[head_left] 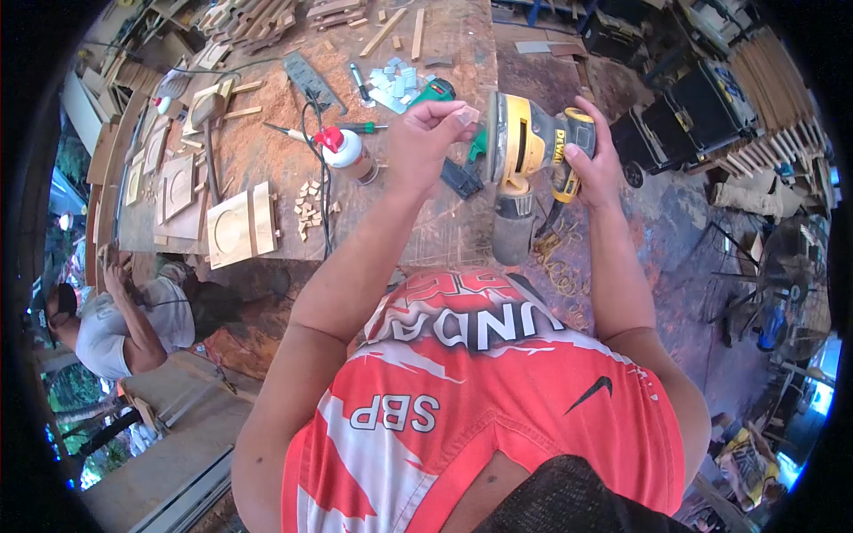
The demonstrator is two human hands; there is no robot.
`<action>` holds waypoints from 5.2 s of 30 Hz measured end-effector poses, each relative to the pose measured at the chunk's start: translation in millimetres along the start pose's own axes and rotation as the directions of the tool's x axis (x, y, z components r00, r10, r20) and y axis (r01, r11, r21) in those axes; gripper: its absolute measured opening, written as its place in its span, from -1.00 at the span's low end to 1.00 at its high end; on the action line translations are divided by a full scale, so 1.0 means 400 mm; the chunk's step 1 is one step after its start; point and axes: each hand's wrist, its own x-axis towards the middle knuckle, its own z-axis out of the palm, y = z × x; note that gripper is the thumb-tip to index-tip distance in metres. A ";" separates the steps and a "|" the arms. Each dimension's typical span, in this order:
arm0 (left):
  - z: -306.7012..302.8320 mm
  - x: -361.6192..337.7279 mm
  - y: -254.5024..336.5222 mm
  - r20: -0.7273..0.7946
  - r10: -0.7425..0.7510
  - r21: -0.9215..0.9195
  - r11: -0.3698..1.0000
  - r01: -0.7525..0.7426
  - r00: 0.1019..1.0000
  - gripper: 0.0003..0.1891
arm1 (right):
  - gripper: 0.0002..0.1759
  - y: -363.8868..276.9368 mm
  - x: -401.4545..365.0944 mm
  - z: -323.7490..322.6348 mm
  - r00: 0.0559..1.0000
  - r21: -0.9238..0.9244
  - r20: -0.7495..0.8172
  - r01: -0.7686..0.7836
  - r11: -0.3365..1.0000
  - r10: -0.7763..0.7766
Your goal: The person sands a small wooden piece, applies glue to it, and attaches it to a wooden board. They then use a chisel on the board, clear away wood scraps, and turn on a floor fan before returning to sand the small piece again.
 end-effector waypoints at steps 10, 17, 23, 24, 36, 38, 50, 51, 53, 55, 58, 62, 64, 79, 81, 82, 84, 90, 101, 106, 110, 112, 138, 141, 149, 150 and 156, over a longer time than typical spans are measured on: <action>0.015 -0.017 0.002 0.022 0.007 0.031 0.999 -0.008 1.000 -0.80 | -0.20 -0.009 -0.003 0.011 0.998 0.008 0.054 0.007 1.000 -0.007; 0.010 -0.024 0.035 0.025 0.082 0.083 0.993 -0.084 0.996 -0.81 | -0.21 -0.004 -0.018 0.015 0.998 -0.008 0.067 0.005 1.000 -0.004; 0.000 -0.039 0.023 0.022 0.069 0.045 0.997 -0.070 0.997 -0.81 | -0.21 -0.015 -0.019 0.019 0.998 0.025 0.069 0.004 1.000 -0.006; 0.007 -0.042 0.023 0.010 0.044 0.057 0.997 -0.044 0.999 -0.80 | -0.21 -0.017 -0.021 0.018 0.998 0.025 0.070 0.004 1.000 -0.005; 0.003 -0.054 0.039 0.014 0.093 0.135 0.986 -0.094 0.996 -0.78 | -0.19 -0.018 -0.026 0.026 0.995 -0.040 0.096 -0.002 0.999 0.005; -0.003 -0.059 0.039 0.001 0.085 0.127 0.988 -0.084 0.996 -0.78 | -0.19 -0.015 -0.030 0.027 0.998 0.026 0.060 -0.010 1.000 0.009; -0.004 -0.084 -0.002 0.023 0.044 0.119 0.992 -0.046 0.999 -0.81 | -0.18 -0.056 -0.021 0.035 0.998 0.030 0.054 0.009 1.000 -0.010; -0.001 -0.085 -0.003 0.008 0.042 0.107 0.993 -0.043 0.999 -0.81 | -0.18 -0.055 -0.022 0.032 0.998 0.039 0.067 -0.004 0.999 0.001; 0.003 -0.082 0.000 -0.008 0.038 0.091 0.995 -0.037 0.999 -0.81 | -0.18 -0.069 -0.020 0.041 0.997 0.023 0.064 0.029 0.999 -0.030; 0.002 -0.082 0.006 -0.031 0.053 0.084 0.995 -0.050 0.998 -0.81 | -0.18 -0.058 -0.019 0.033 0.996 0.039 0.078 0.043 0.998 -0.046; -0.004 -0.085 0.023 -0.060 0.095 0.027 0.995 -0.094 0.994 -0.80 | -0.18 -0.043 -0.016 0.028 0.997 0.098 0.072 0.029 0.995 -0.036; -0.003 -0.078 0.030 -0.056 0.075 0.004 0.997 -0.075 0.996 -0.79 | -0.18 -0.055 -0.012 0.032 0.998 0.156 0.067 -0.001 0.988 -0.009; 0.005 -0.074 0.032 -0.051 0.068 0.008 0.998 -0.068 0.996 -0.79 | -0.18 -0.045 -0.007 0.022 0.995 0.091 0.093 0.020 0.996 -0.028; 0.000 -0.088 0.001 0.012 0.086 0.107 0.990 -0.086 0.996 -0.81 | -0.11 -0.054 0.015 0.030 0.995 -0.029 0.074 0.074 0.997 -0.071; -0.006 -0.089 0.010 -0.006 0.102 0.094 0.990 -0.101 0.995 -0.81 | -0.12 -0.059 0.014 0.039 0.995 -0.008 0.076 0.062 0.998 -0.061; -0.004 -0.092 0.010 -0.015 0.104 0.073 0.992 -0.102 0.994 -0.81 | -0.12 -0.060 0.017 0.044 0.995 -0.010 0.078 0.062 0.998 -0.061; -0.010 -0.086 0.023 -0.025 0.097 0.052 0.994 -0.096 0.995 -0.81 | -0.15 -0.061 0.016 0.042 0.992 -0.016 0.089 0.089 0.996 -0.087; 0.003 -0.083 0.021 -0.051 0.098 0.021 0.995 -0.097 0.994 -0.81 | -0.18 -0.048 0.016 0.045 0.992 0.012 0.108 0.060 0.998 -0.061; 0.004 -0.084 0.039 -0.074 0.110 -0.032 0.993 -0.112 0.991 -0.80 | -0.19 -0.051 0.016 0.031 0.993 0.022 0.091 0.076 0.997 -0.078; 0.011 -0.076 0.033 -0.075 0.123 -0.053 0.991 -0.127 0.990 -0.78 | -0.19 -0.067 0.004 0.041 0.993 -0.006 0.092 0.073 0.997 -0.072; 0.007 -0.078 0.011 -0.067 0.118 -0.015 0.993 -0.119 0.991 -0.79 | -0.19 -0.067 0.003 0.046 0.992 0.000 0.095 0.083 0.997 -0.083; 0.003 -0.084 0.005 -0.059 0.102 0.005 0.995 -0.101 0.993 -0.80 | -0.19 -0.068 0.005 0.047 0.993 0.030 0.086 0.073 0.997 -0.075; -0.005 -0.087 0.002 -0.019 0.049 -0.125 0.991 -0.051 0.999 -0.82 | -0.19 -0.087 0.021 0.032 0.981 -0.121 0.096 0.177 0.977 -0.166; -0.001 -0.092 0.013 -0.034 0.028 -0.178 0.983 -0.033 0.999 -0.81 | -0.19 -0.088 0.024 0.025 0.981 -0.155 0.073 0.192 0.969 -0.182; -0.016 -0.072 0.023 -0.049 -0.053 -0.313 0.949 0.035 0.997 -0.85 | -0.19 -0.110 0.017 0.022 0.965 -0.194 0.100 0.257 0.947 -0.242; -0.018 -0.067 0.021 -0.080 -0.047 -0.327 0.945 0.018 0.996 -0.84 | -0.18 -0.115 0.013 0.022 0.959 -0.225 0.126 0.278 0.934 -0.255; -0.007 -0.033 0.024 -0.155 0.073 -0.259 0.959 -0.112 0.985 -0.85 | -0.16 -0.148 -0.023 0.041 0.951 -0.281 0.170 0.297 0.913 -0.257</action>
